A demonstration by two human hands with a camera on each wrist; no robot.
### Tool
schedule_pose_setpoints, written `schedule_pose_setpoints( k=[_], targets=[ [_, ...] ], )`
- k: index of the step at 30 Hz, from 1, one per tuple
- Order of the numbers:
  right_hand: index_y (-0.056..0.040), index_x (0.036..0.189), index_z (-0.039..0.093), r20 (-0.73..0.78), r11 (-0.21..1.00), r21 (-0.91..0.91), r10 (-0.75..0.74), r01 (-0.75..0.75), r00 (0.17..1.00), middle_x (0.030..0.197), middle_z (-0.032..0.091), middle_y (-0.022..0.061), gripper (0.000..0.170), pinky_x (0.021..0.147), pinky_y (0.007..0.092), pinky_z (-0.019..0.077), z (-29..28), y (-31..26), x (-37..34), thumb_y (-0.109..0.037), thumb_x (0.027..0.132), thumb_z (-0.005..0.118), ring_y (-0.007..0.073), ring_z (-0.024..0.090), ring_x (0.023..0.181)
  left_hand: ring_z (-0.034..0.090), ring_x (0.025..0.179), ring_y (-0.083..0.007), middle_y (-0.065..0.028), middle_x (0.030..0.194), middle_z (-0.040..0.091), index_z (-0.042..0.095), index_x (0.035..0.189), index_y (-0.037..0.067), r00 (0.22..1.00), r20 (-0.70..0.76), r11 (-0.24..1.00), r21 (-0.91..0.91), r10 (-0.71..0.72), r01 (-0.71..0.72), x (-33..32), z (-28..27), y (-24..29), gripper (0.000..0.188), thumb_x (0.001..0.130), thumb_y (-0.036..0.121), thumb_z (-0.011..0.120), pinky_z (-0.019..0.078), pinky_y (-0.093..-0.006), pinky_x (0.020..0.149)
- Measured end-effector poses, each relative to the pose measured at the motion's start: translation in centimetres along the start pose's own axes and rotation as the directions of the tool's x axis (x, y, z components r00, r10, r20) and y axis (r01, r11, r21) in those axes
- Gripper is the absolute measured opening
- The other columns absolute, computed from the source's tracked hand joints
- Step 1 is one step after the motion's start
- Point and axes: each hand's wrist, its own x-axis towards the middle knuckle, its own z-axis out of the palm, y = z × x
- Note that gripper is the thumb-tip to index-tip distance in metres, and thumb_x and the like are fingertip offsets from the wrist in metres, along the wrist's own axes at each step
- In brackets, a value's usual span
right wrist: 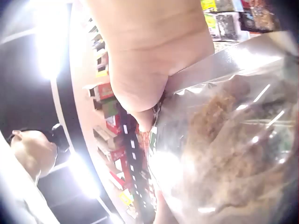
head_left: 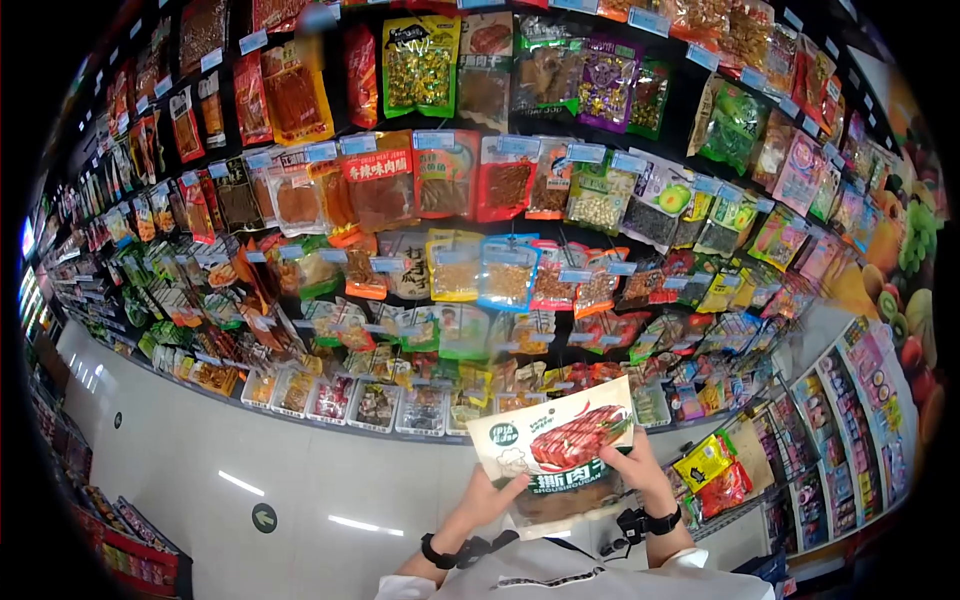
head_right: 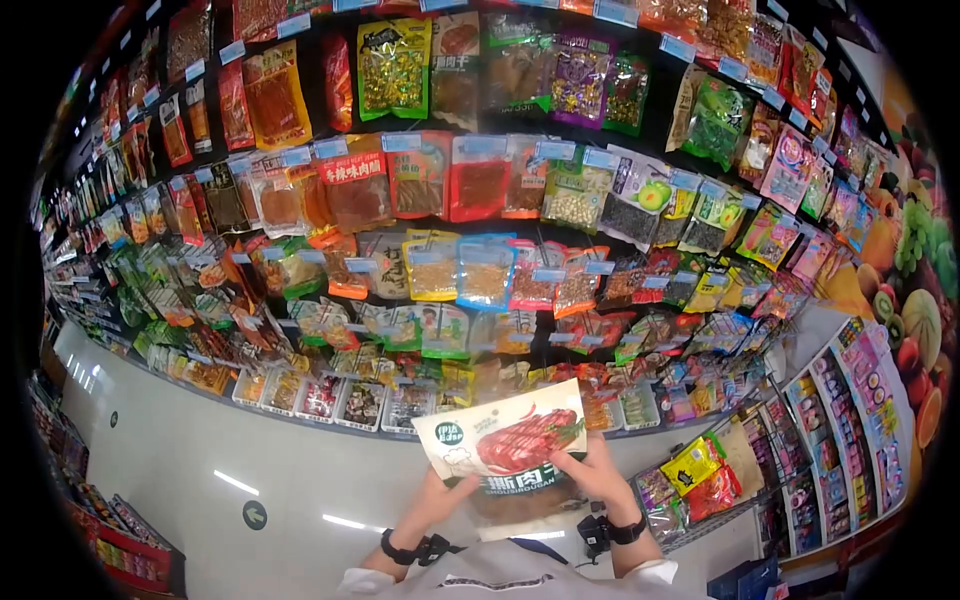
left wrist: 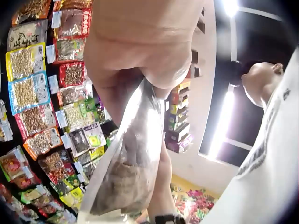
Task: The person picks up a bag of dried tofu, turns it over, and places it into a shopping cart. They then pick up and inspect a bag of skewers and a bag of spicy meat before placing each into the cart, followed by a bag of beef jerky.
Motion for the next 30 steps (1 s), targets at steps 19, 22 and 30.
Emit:
schedule_pose_setpoints(
  k=[19,22,30],
  targets=[
    [0.0022,0.114,0.062,-0.023,0.906,-0.295,-0.325,0.304,0.945,0.091,0.069,0.0051,0.037,0.076,0.0277,0.0492,-6.4,-13.0,8.4,-0.019,0.085,0.072,0.0099,0.061,0.081,0.063,0.094,-0.0149,-0.0066,0.105,0.069,0.065,0.11,-0.001,0.971,0.207,0.975,0.161,0.121,-0.156,10.2,1.4,12.6,0.024,0.092,0.015,0.066,0.051,-0.031,0.082],
    [0.0016,0.112,0.061,-0.021,0.946,-0.046,-0.321,0.32,0.947,0.099,0.066,0.0015,0.034,0.078,0.0257,0.0474,-6.4,-13.5,10.5,-0.021,0.089,0.07,0.0078,0.057,0.088,0.062,0.094,-0.0124,-0.006,0.105,0.069,0.064,0.111,-0.003,0.977,0.17,0.986,0.086,0.13,-0.146,11.6,1.3,14.8,0.026,0.093,0.016,0.065,0.0512,-0.0287,0.08],
    [0.0012,0.11,0.063,0.116,0.939,-0.109,-0.314,0.327,0.942,0.096,0.066,-0.0001,0.031,0.076,0.0228,0.0465,-10.1,-16.6,13.8,-0.024,0.092,0.067,0.0052,0.056,0.085,0.061,0.094,-0.0107,-0.0047,0.107,0.068,0.062,0.119,-0.001,0.962,0.182,0.959,0.163,0.204,-0.234,15.3,3.1,18.0,0.032,0.097,0.022,0.061,0.051,-0.0276,0.081]
  ],
)
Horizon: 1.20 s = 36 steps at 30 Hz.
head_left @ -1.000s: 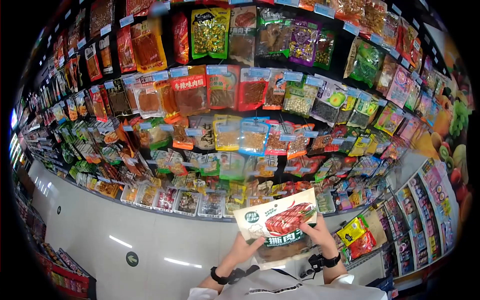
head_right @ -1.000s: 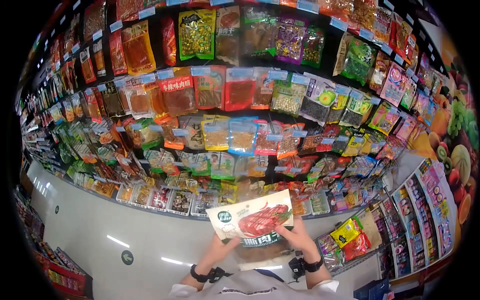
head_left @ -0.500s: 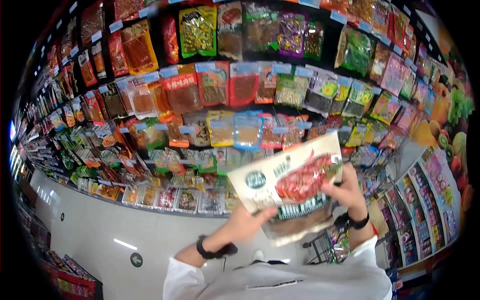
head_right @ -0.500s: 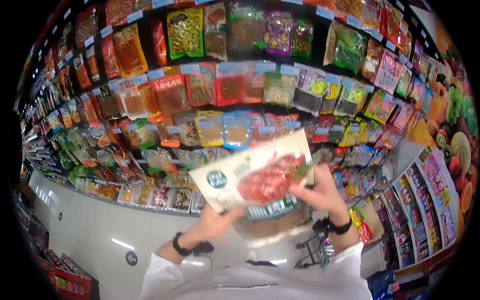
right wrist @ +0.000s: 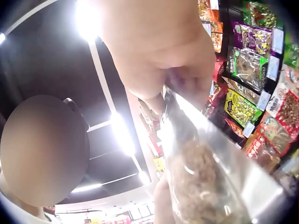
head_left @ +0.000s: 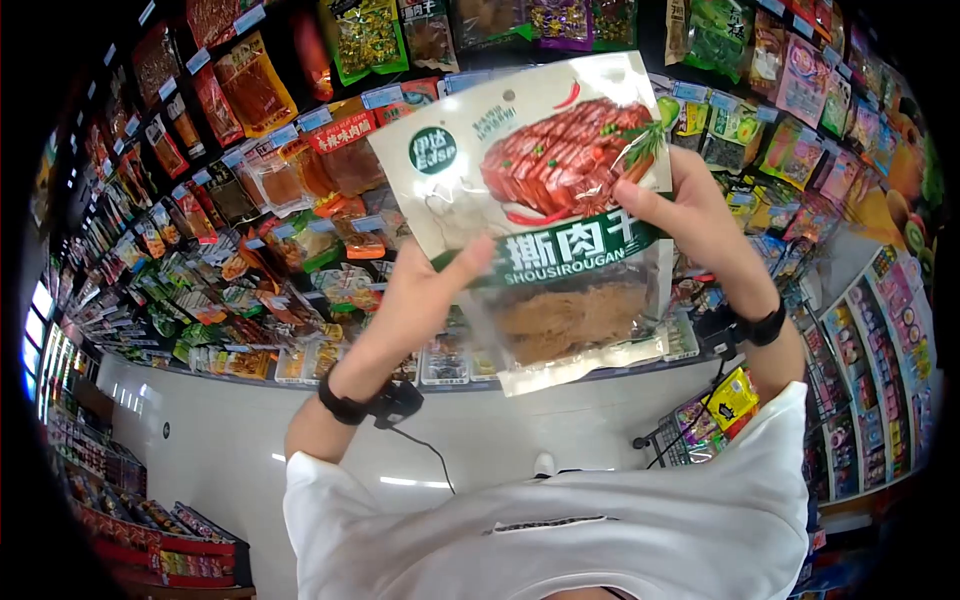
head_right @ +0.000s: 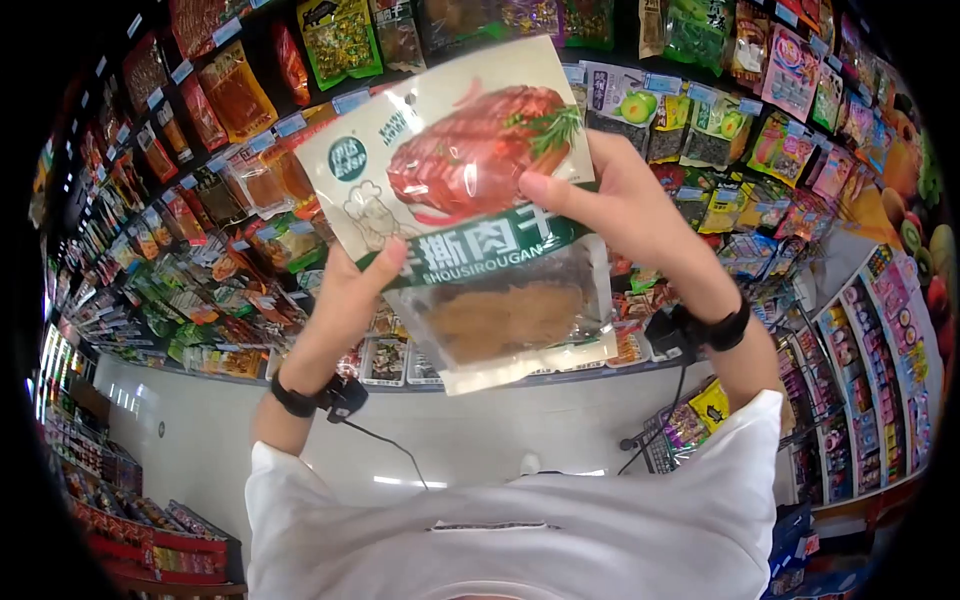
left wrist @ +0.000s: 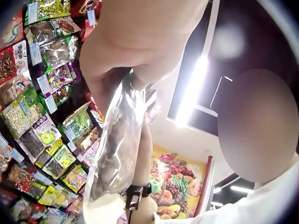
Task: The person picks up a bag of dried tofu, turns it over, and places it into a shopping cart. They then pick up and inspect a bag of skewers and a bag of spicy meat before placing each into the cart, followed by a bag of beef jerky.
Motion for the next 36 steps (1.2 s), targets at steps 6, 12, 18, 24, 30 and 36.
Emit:
schedule_pose_setpoints(
  k=[6,12,18,24,30,36],
  targets=[
    [-0.0027,0.104,0.064,0.09,0.991,0.13,-0.047,0.035,0.995,0.092,0.068,-0.0002,0.032,0.074,0.0212,0.0493,-2.7,-0.6,3.5,-0.034,0.097,0.06,0.0047,0.062,0.082,0.066,0.089,-0.0124,-0.0067,0.105,0.068,0.059,0.119,-0.001,0.998,-0.054,0.998,-0.044,-0.038,0.036,3.5,-0.4,2.0,0.042,0.097,0.034,0.059,0.0532,-0.0252,0.078],
    [-0.0011,0.11,0.066,0.072,0.967,0.225,-0.137,0.118,0.988,0.1,0.071,0.0044,0.03,0.075,0.0237,0.0538,-4.8,1.5,6.7,-0.028,0.097,0.061,0.008,0.067,0.082,0.065,0.097,-0.0131,-0.0085,0.11,0.068,0.059,0.12,-0.004,0.994,-0.11,0.999,0.052,-0.006,0.011,6.6,0.4,3.5,0.037,0.096,0.025,0.06,0.0506,-0.0283,0.086],
    [0.0008,0.116,0.063,-0.064,0.925,0.324,-0.189,0.2,0.98,0.097,0.07,0.0072,0.037,0.076,0.0285,0.0524,-5.4,3.3,9.1,-0.029,0.095,0.062,0.0128,0.066,0.079,0.062,0.106,-0.014,-0.0079,0.118,0.064,0.05,0.128,0.0,0.993,-0.114,0.996,0.082,0.038,-0.029,10.5,0.6,3.6,0.041,0.093,0.017,0.063,0.0499,-0.0308,0.09],
    [0.0003,0.114,0.065,-0.125,0.935,0.216,-0.259,0.281,0.958,0.088,0.07,0.0088,0.034,0.066,0.0288,0.0522,-5.2,7.2,15.2,-0.025,0.092,0.063,0.0129,0.064,0.068,0.061,0.109,-0.0167,-0.0103,0.123,0.061,0.046,0.129,-0.001,0.982,-0.182,0.991,0.134,0.042,-0.017,15.6,-1.8,3.6,0.044,0.093,0.017,0.063,0.0473,-0.0321,0.094],
    [0.0019,0.109,0.066,-0.168,0.959,0.082,-0.257,0.273,0.952,0.085,0.071,0.0105,0.032,0.065,0.031,0.0527,-4.7,7.4,19.6,-0.025,0.091,0.063,0.0164,0.068,0.069,0.063,0.101,-0.0176,-0.0131,0.115,0.062,0.038,0.134,-0.004,0.922,-0.369,0.968,0.249,0.113,-0.019,21.6,-4.9,2.0,0.062,0.087,0.018,0.071,0.0501,-0.0318,0.089],
    [0.0009,0.104,0.069,-0.304,0.953,-0.076,-0.303,0.294,0.903,0.09,0.072,0.0149,0.033,0.074,0.0355,0.0523,-4.4,9.2,26.5,-0.028,0.087,0.066,0.0239,0.07,0.081,0.062,0.104,-0.0183,-0.0151,0.117,0.06,0.035,0.136,-0.006,0.92,-0.351,0.972,0.21,0.176,-0.106,27.4,-8.5,0.8,0.066,0.087,0.019,0.071,0.0511,-0.0321,0.087]
  ],
)
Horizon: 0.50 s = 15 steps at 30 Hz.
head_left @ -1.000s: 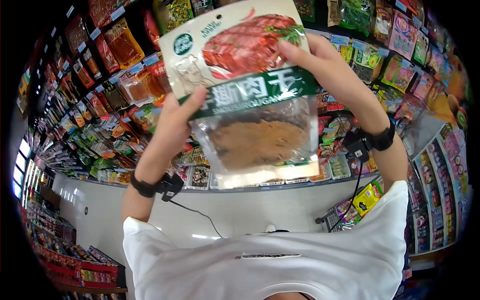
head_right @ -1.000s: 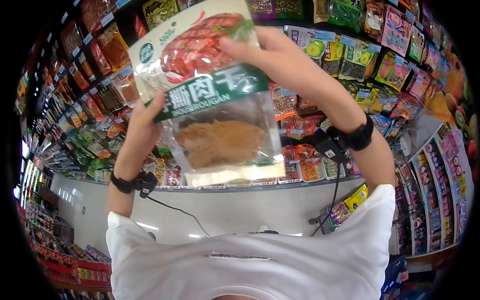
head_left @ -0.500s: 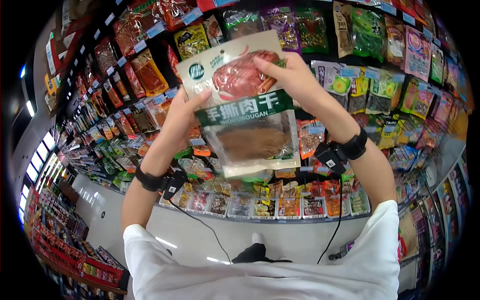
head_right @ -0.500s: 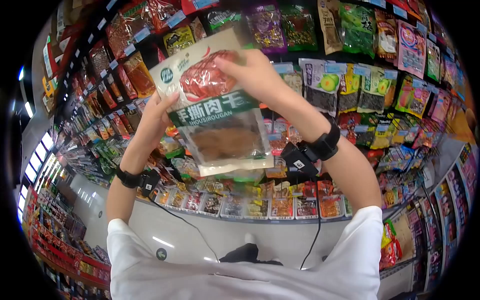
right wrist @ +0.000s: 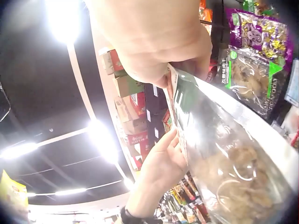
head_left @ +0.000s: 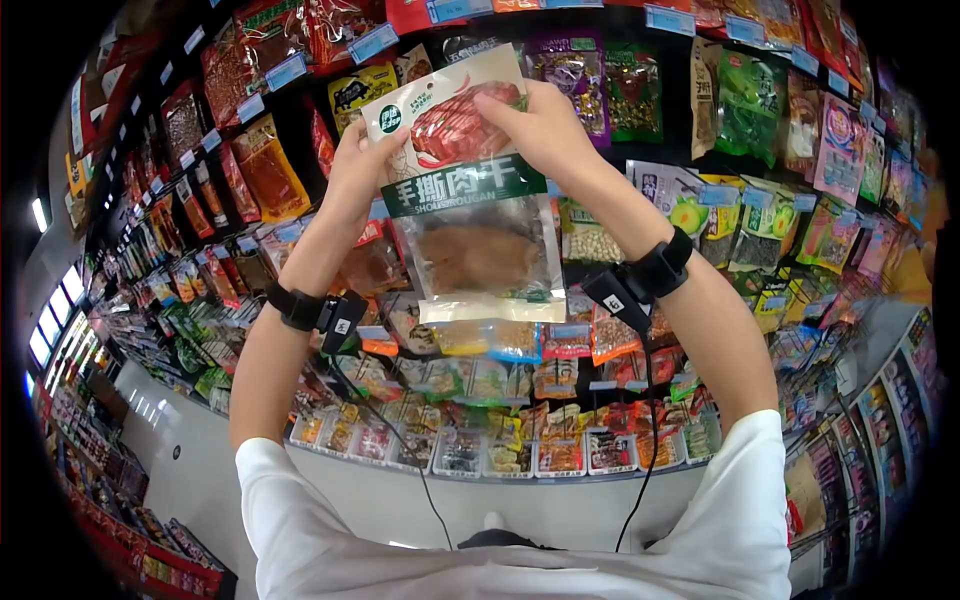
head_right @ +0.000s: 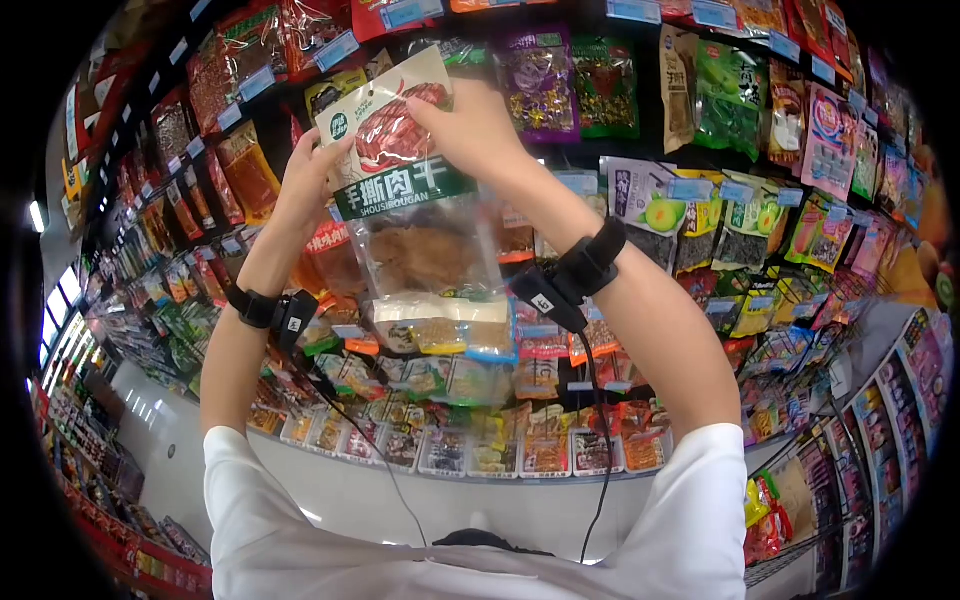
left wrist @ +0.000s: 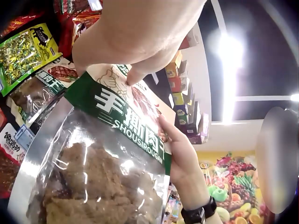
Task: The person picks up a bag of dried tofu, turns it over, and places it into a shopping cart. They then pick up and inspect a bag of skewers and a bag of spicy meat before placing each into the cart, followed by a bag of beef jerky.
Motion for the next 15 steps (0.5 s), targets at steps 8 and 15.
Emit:
schedule_pose_setpoints(
  k=[8,15],
  targets=[
    [0.0024,0.11,0.068,-0.048,1.0,0.01,-0.018,0.019,0.999,0.092,0.072,0.0142,0.038,0.071,0.0325,0.0524,6.5,5.0,8.3,-0.027,0.086,0.068,0.0197,0.069,0.077,0.065,0.094,-0.0183,-0.0162,0.109,0.062,0.043,0.124,-0.007,0.974,-0.108,0.979,-0.022,0.201,-0.205,10.0,-5.1,-5.0,0.057,0.082,0.014,0.075,0.0534,-0.0302,0.08],
    [0.0029,0.108,0.064,-0.09,0.995,0.09,0.045,-0.037,0.995,0.093,0.069,0.0062,0.032,0.07,0.0259,0.0497,10.6,9.2,12.6,-0.026,0.094,0.064,0.0097,0.064,0.079,0.062,0.1,-0.0181,-0.017,0.115,0.061,0.031,0.137,-0.007,0.942,-0.029,0.943,0.03,0.333,-0.332,16.7,-8.6,-8.1,0.075,0.083,0.02,0.075,0.0518,-0.0289,0.083]
  ],
)
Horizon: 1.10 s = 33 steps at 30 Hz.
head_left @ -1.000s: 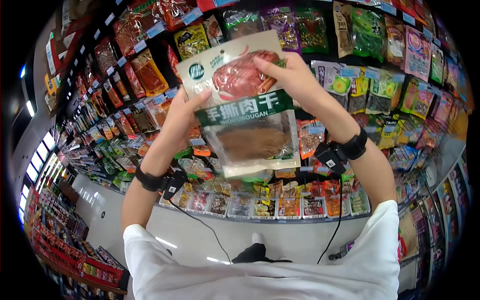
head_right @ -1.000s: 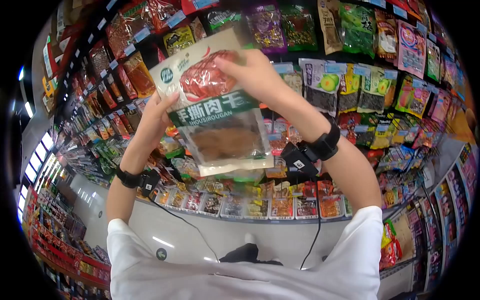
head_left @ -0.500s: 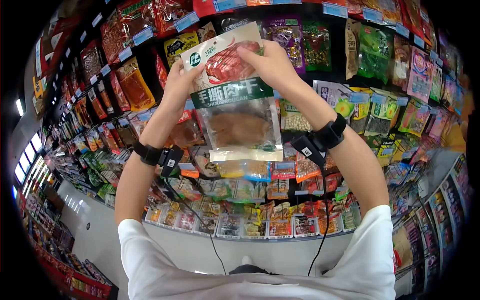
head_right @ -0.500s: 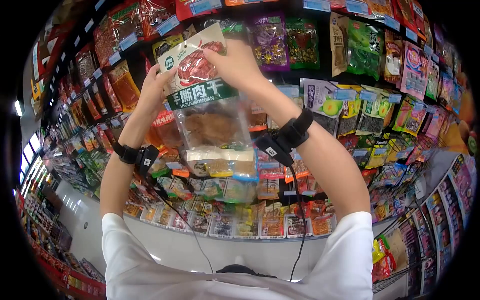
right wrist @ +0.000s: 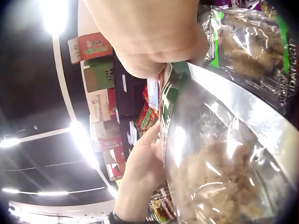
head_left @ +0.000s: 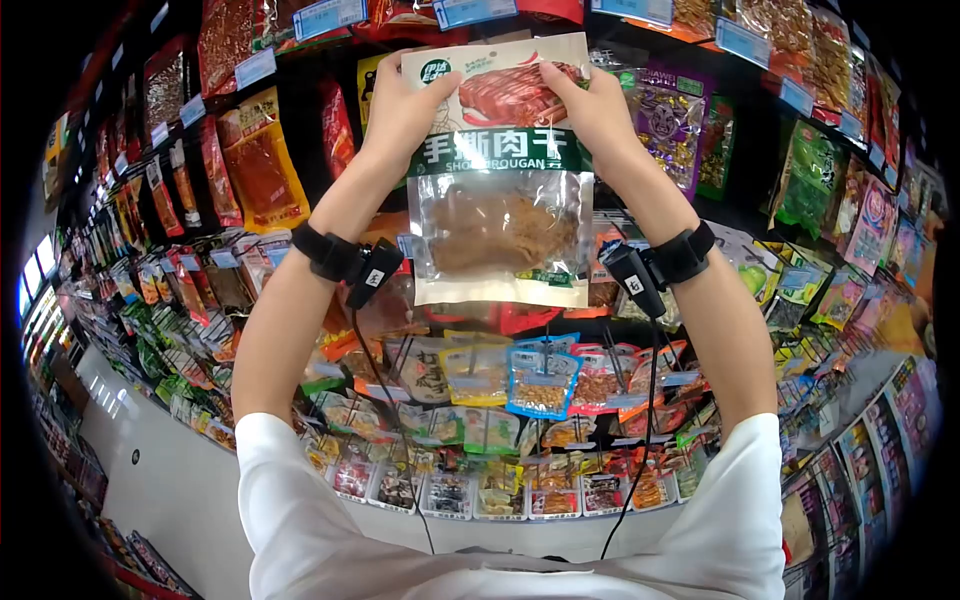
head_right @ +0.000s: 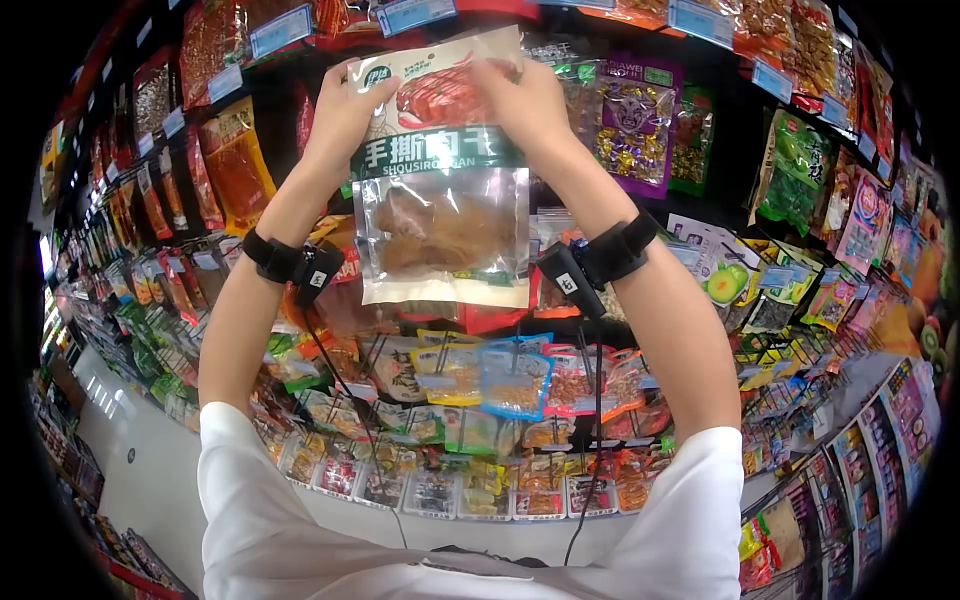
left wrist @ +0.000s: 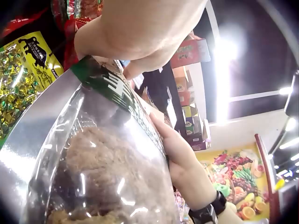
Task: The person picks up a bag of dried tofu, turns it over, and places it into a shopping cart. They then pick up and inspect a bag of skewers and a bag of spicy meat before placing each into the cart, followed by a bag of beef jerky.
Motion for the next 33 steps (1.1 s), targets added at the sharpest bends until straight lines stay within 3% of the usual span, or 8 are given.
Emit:
schedule_pose_setpoints(
  k=[7,10,14,18,21,25,29,33],
  targets=[
    [0.0042,0.1,0.069,-0.103,0.98,-0.193,-0.076,0.054,0.992,0.086,0.07,0.0077,0.039,0.07,0.0298,0.0486,0.4,1.0,3.5,-0.033,0.089,0.065,0.0123,0.063,0.077,0.061,0.104,-0.0206,-0.0186,0.117,0.059,0.035,0.132,-0.008,0.995,-0.061,0.995,-0.052,0.082,-0.086,3.9,0.2,-3.0,0.074,0.079,0.021,0.077,0.0499,-0.0303,0.087],
    [0.0045,0.111,0.064,-0.053,0.978,-0.154,-0.151,0.141,0.987,0.096,0.069,0.0068,0.04,0.074,0.0276,0.049,0.5,0.4,4.3,-0.03,0.092,0.066,0.0102,0.063,0.081,0.06,0.104,-0.0203,-0.0177,0.117,0.06,0.033,0.134,-0.007,0.984,-0.108,0.985,-0.082,0.142,-0.151,4.5,0.7,-2.8,0.077,0.078,0.023,0.078,0.0483,-0.0292,0.088],
    [0.0042,0.112,0.063,-0.057,0.977,-0.154,-0.156,0.146,0.986,0.097,0.069,0.0084,0.041,0.074,0.0273,0.0491,0.6,0.5,5.5,-0.031,0.091,0.066,0.0107,0.064,0.083,0.06,0.104,-0.0236,-0.0196,0.116,0.06,0.037,0.134,-0.004,0.963,-0.158,0.975,0.075,0.218,-0.208,6.5,0.6,-3.1,0.08,0.076,0.031,0.08,0.0476,-0.0325,0.09],
    [0.0035,0.109,0.064,-0.078,0.979,-0.147,-0.156,0.144,0.985,0.096,0.07,0.0094,0.039,0.075,0.0293,0.0497,1.5,0.7,6.2,-0.031,0.091,0.066,0.0124,0.064,0.082,0.061,0.101,-0.0183,-0.0162,0.114,0.06,0.039,0.13,-0.007,0.946,-0.188,0.951,0.215,0.264,-0.223,7.8,0.4,-3.9,0.075,0.077,0.027,0.08,0.0484,-0.0276,0.088],
    [0.0027,0.109,0.065,-0.081,0.97,-0.212,-0.141,0.121,0.987,0.096,0.07,0.0095,0.038,0.075,0.0298,0.0496,1.7,1.3,6.9,-0.031,0.091,0.065,0.0133,0.064,0.083,0.062,0.104,-0.0287,-0.0228,0.114,0.061,0.037,0.133,-0.006,0.941,-0.223,0.952,0.231,0.254,-0.202,7.1,0.7,-2.9,0.086,0.071,0.034,0.08,0.0478,-0.0344,0.091],
    [0.0025,0.109,0.065,-0.073,0.975,-0.186,-0.138,0.123,0.988,0.094,0.07,0.0086,0.038,0.074,0.0295,0.0497,2.3,1.2,6.7,-0.031,0.091,0.065,0.0134,0.064,0.081,0.061,0.107,-0.0327,-0.0251,0.117,0.06,0.036,0.134,-0.007,0.924,-0.286,0.922,0.359,0.255,-0.143,7.2,1.1,-2.8,0.091,0.069,0.038,0.082,0.0469,-0.0367,0.094],
    [0.0027,0.108,0.066,-0.08,0.966,-0.241,-0.117,0.095,0.99,0.092,0.07,0.0079,0.036,0.071,0.0296,0.05,2.4,1.6,7.1,-0.03,0.092,0.064,0.014,0.065,0.077,0.059,0.113,-0.0278,-0.0221,0.125,0.059,0.042,0.134,-0.003,0.93,-0.296,0.909,0.41,0.218,-0.083,7.5,1.2,-2.4,0.084,0.072,0.041,0.08,0.0444,-0.0336,0.097],
    [-0.0015,0.098,0.071,-0.133,0.962,-0.237,-0.174,0.139,0.976,0.075,0.071,0.0117,0.035,0.072,0.0353,0.0524,2.5,2.3,7.4,-0.034,0.086,0.066,0.0223,0.07,0.071,0.06,0.114,-0.0279,-0.0212,0.125,0.06,0.046,0.133,0.0,0.934,-0.316,0.899,0.437,0.168,-0.014,8.1,1.4,-2.2,0.082,0.072,0.042,0.08,0.0447,-0.0339,0.097]
  ],
)
